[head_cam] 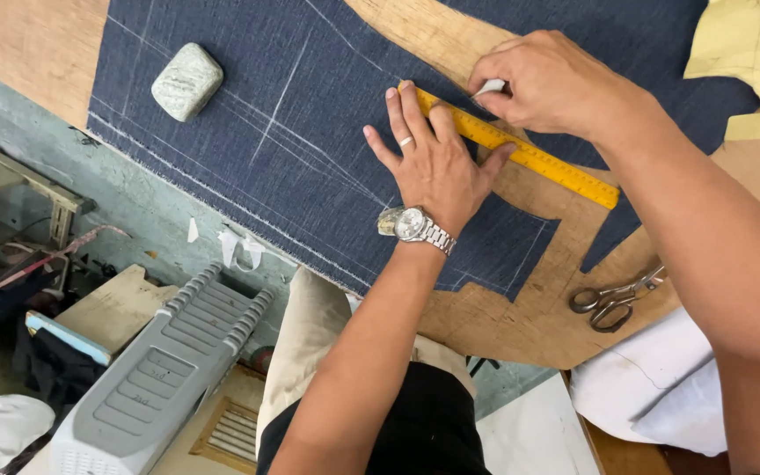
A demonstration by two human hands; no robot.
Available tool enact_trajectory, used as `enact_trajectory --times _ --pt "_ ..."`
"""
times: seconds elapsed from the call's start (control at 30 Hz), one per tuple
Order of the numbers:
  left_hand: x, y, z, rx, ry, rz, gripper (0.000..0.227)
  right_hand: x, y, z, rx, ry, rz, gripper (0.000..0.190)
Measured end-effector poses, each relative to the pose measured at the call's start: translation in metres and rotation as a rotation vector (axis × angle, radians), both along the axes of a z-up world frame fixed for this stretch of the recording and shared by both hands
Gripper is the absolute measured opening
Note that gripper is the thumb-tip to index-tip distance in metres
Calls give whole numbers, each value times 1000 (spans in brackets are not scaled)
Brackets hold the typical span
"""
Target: The person cuts a piece of denim fabric using shears, following chalk lines on the material. They then use a ruler and chalk to draw additional straight lines on the fabric.
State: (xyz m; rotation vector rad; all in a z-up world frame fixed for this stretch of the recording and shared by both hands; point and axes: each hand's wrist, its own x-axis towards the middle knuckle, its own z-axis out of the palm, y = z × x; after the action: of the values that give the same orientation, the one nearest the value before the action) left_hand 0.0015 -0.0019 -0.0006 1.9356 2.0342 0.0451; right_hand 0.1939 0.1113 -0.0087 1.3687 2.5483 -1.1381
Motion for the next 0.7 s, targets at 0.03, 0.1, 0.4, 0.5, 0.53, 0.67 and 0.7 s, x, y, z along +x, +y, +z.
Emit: enact_trajectory --times 0.03,0.1,0.4,0.5,0.53,0.67,0.7 --pt "2 -2 -1 20 -2 -3 100 -1 0 3 -6 3 -6 25" --pt "3 -5 -3 33 -3 -5 99 -3 0 3 -18 8 -11 25" --pt "6 -4 -3 15 -10 1 97 7 -7 1 -21 -116 24 31" --pt "6 -4 -4 -2 18 -16 96 11 -18 -4 131 67 3 24" --pt "6 -3 -5 -5 31 -14 98 15 -18 2 48 -38 17 25" --pt "4 -3 -5 42 73 -41 97 18 -25 6 2 -91 2 27" --pt "9 0 -8 49 64 -50 97 24 -27 10 8 -100 -8 27"
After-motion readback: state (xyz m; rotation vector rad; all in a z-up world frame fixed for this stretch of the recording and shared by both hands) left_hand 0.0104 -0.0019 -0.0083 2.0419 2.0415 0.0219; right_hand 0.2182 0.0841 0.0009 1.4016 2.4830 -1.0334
